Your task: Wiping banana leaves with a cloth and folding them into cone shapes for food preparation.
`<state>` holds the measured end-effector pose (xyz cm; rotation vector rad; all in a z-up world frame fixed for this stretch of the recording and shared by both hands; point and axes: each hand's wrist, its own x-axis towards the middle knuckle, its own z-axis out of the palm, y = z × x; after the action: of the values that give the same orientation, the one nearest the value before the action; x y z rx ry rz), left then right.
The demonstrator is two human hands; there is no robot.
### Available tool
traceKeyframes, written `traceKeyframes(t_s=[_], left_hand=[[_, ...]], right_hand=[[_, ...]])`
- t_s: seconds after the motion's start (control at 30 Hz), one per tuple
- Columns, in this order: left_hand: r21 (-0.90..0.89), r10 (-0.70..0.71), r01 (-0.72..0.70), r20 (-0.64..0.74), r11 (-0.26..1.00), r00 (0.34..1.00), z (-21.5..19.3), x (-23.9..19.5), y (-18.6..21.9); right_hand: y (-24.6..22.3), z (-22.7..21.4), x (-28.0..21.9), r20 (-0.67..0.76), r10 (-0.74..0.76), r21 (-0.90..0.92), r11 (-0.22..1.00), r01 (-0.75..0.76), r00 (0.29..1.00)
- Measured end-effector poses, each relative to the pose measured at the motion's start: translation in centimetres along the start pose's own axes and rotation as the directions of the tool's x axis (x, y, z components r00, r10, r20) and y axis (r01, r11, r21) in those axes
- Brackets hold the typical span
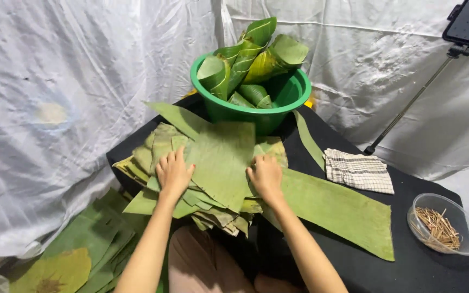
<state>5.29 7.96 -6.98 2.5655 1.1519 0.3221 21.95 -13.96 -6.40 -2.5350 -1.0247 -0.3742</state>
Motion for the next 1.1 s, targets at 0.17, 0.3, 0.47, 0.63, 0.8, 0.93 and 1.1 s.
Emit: traceKeyframes(t_s=[0.17,0.3,0.47,0.63,0.8,0.93,1.1], left_hand=[[0.051,0.101,-0.094,-0.165,0.994,0.981,1.5,0.5,0.1],[0.172,0.324,-0.28,-0.625,0.944,0.71,-1.4,-4.3,4.4],[-0.623,0.493,-0.492,-0.189,0.608,0.849,-0.3,-15.2,15.0],[-0.667,0.501,0.731,0.687,0.147,0.526,5.6,-18.3,19.5],[-0.622,0.406,0.762,0.658,-0.182,0.634,8.1,-17.2,20.8],[-0.646,0.296,0.73,0.669,-0.222,0.682,7.3,-17.8,20.9],[-0.792,0.023,0.54,0.558,-0.285,0.83,8.5,-17.3,21.9]], right_hand=[[4.6,-2.9,-1.2,-0.082,0.033,0.235,0.972,-0.013,0.996],[13.4,-8.4,-4.3,-0.144,0.125,0.28,0.957,-0.081,0.982],[24.1,-8.8,-8.4,-0.029,0.443,0.024,0.896,-0.443,0.896],[26.2,-10.2,-11.5,0.034,0.507,-0.053,0.861,-0.505,0.861],[29.2,-7.8,-12.1,0.127,0.365,0.015,0.929,-0.37,0.922],[29.0,-7.9,-11.7,0.142,0.396,0.046,0.913,-0.406,0.907],[31.3,-6.4,-12.0,-0.11,0.613,-0.091,0.777,-0.622,0.782]])
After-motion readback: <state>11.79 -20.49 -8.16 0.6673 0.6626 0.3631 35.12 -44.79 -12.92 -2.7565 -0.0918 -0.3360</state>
